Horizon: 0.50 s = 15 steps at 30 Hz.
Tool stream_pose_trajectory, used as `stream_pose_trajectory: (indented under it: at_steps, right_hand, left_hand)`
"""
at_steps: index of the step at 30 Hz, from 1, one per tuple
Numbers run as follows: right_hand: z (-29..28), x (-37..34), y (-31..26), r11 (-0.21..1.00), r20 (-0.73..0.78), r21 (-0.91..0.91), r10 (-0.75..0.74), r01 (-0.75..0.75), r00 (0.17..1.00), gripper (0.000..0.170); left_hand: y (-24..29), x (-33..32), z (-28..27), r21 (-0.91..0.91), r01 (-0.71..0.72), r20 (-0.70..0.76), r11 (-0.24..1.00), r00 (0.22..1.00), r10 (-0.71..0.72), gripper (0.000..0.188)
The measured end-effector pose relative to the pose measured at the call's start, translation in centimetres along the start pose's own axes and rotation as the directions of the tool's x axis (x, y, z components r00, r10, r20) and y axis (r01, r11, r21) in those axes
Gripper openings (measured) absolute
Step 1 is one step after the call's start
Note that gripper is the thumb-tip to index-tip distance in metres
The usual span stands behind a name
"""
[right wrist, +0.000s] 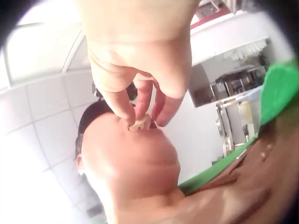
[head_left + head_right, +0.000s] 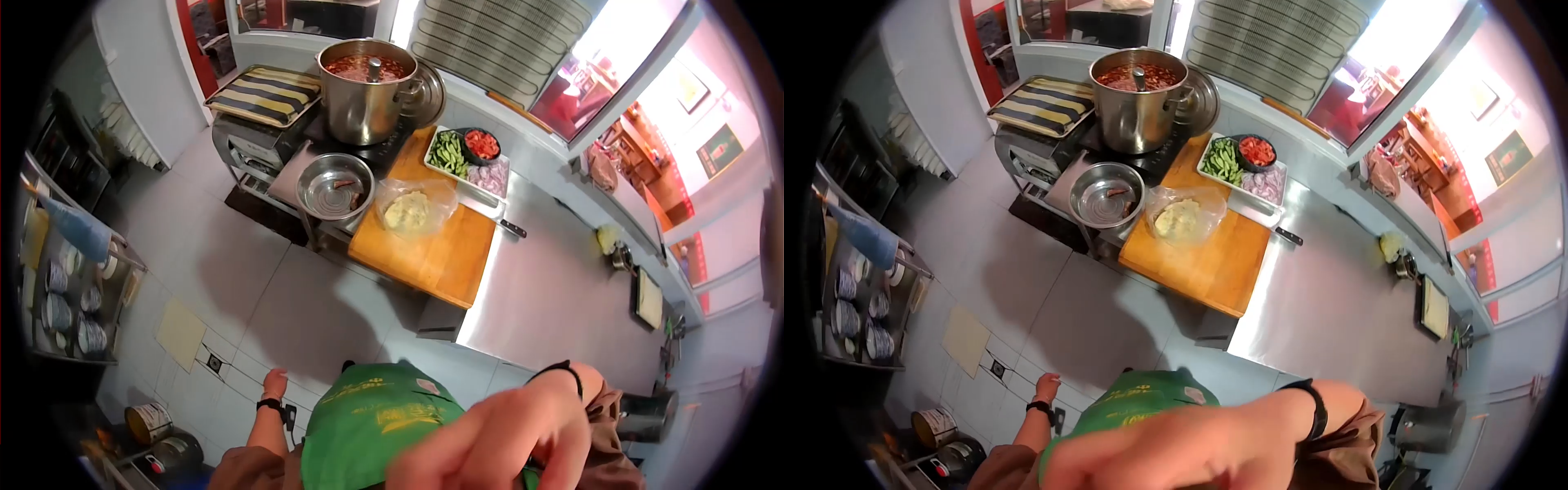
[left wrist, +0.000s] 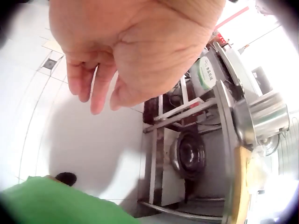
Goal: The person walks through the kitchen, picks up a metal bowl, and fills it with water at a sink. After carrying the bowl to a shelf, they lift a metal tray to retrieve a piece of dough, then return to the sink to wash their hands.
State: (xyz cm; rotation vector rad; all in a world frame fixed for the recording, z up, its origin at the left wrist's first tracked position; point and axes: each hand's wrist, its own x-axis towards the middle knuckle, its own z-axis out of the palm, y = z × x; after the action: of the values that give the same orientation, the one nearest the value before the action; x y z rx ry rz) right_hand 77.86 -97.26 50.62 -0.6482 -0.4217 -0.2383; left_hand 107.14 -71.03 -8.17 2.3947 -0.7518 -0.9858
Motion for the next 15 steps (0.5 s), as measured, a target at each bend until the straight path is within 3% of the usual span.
stream_pose_trajectory:
  at_steps: [1, 3, 4, 5, 6, 8, 9, 11, 12, 14, 15]
  right_hand:
    - [-3.0, -0.3, -1.5, 0.969, -0.006, -0.247, 0.014, -0.015, 1.000, 0.015]
    - [-7.9, -1.2, -4.4, 0.838, -0.342, -0.506, 0.023, -0.204, 0.940, 0.021]
    - [-10.7, -1.6, -5.6, 0.668, -0.548, -0.640, -0.050, -0.380, 0.835, 0.024]
    - [-16.6, -3.6, -5.2, 0.546, -0.616, -0.723, -0.236, -0.422, 0.751, 0.033]
    - [-23.2, -7.0, -5.3, 0.358, -0.648, -0.761, -0.380, -0.541, 0.660, 0.043]
    - [-32.5, -11.8, -5.1, -0.109, -0.545, -0.542, -0.710, -0.834, 0.446, 0.045]
    - [-36.6, -13.8, -4.8, -0.103, -0.540, -0.558, -0.708, -0.823, 0.455, 0.045]
    - [-42.5, -16.5, -3.9, -0.254, -0.362, -0.292, -0.863, -0.922, 0.352, 0.049]
    - [-43.4, -16.4, -4.1, -0.233, -0.375, -0.302, -0.862, -0.924, 0.340, 0.049]
    - [-44.9, -16.3, -5.2, 0.237, -0.806, -0.280, -0.585, -0.930, 0.093, 0.039]
    - [-46.5, -17.1, -5.1, 0.255, -0.812, -0.277, -0.577, -0.927, 0.084, 0.039]
  left_hand:
    - [0.9, 1.7, 0.4, -0.013, -0.040, -0.009, 0.999, 0.999, 0.040, 0.023]
    - [4.7, 6.1, 0.8, -0.037, -0.088, -0.026, 0.995, 0.996, 0.087, 0.022]
    - [7.0, 7.5, 0.5, -0.037, -0.123, 0.016, 0.992, 0.992, 0.123, 0.022]
    - [9.6, 8.7, 0.2, -0.039, -0.154, 0.057, 0.987, 0.986, 0.156, 0.023]
    - [12.0, 10.1, 0.2, -0.087, -0.179, 0.038, 0.980, 0.982, 0.183, 0.024]
    - [19.0, 11.8, -0.5, -0.188, -0.235, 0.019, 0.954, 0.970, 0.243, 0.024]
    - [24.0, 11.4, -1.8, -0.238, -0.266, 0.022, 0.934, 0.960, 0.279, 0.024]
    - [32.4, 11.6, -2.6, -0.317, -0.399, 0.008, 0.860, 0.906, 0.423, 0.025]
    - [36.5, 11.7, -3.1, -0.295, -0.434, 0.025, 0.851, 0.887, 0.461, 0.027]
    - [43.3, 12.6, -2.6, -0.254, -0.517, 0.025, 0.818, 0.842, 0.539, 0.032]
    - [46.0, 13.6, -2.1, -0.229, -0.568, 0.004, 0.790, 0.811, 0.585, 0.036]
